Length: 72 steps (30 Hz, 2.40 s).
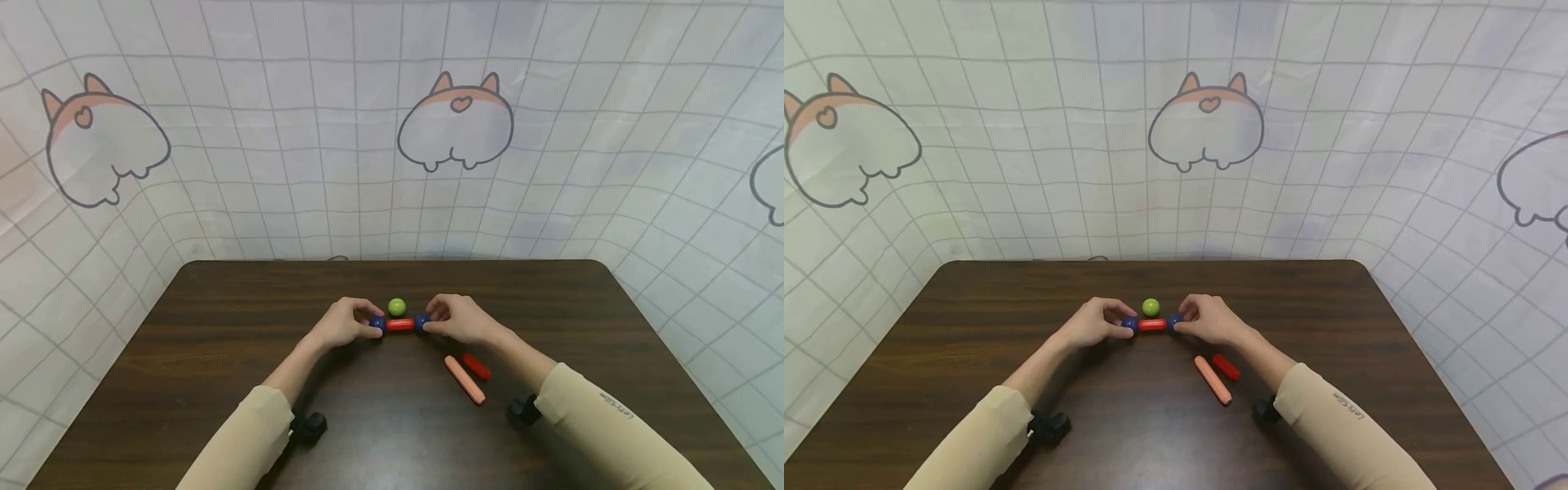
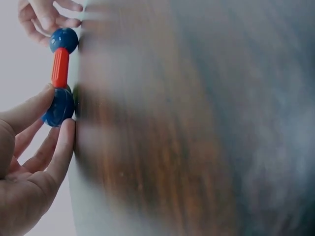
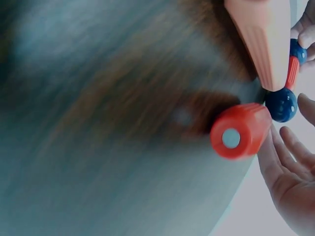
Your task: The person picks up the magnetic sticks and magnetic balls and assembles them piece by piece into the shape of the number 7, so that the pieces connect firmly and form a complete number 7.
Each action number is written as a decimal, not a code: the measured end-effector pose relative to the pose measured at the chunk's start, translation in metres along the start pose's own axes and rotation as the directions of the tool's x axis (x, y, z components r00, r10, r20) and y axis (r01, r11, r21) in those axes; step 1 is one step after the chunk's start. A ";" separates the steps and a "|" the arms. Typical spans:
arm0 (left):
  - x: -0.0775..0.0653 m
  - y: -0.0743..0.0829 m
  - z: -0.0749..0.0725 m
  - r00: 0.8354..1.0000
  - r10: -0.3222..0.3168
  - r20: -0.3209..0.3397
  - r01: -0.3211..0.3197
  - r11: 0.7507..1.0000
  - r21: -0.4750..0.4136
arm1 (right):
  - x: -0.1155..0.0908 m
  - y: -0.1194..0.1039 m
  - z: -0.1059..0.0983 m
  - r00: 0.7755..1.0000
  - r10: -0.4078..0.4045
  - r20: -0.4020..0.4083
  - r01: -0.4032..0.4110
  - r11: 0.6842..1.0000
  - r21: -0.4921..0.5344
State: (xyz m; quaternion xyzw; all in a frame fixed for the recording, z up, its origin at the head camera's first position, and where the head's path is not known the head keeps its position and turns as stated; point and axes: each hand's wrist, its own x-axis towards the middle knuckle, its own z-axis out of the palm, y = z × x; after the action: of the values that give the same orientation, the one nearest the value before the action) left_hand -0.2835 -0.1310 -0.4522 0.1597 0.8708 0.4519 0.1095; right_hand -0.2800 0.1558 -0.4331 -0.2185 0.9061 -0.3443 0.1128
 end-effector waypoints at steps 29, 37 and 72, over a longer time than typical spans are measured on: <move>0.000 -0.003 -0.005 1.000 -0.018 -0.008 0.018 1.000 -0.023 | -0.064 0.014 -0.030 0.970 0.020 0.241 -0.040 0.996 0.078; 0.004 0.000 -0.003 1.000 -0.022 0.006 0.022 0.999 -0.038 | -0.074 0.019 -0.029 0.964 0.039 0.264 -0.065 0.994 0.092; 0.006 0.000 -0.004 0.999 -0.038 0.019 0.039 0.998 -0.043 | -0.069 0.019 -0.027 0.974 0.025 0.224 -0.041 0.997 0.066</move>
State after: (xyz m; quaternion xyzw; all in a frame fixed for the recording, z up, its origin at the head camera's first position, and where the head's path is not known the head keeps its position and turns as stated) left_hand -0.2899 -0.1315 -0.4504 0.1445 0.8626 0.4672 0.1293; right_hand -0.2352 0.2171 -0.4222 -0.2364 0.8786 -0.3472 0.2270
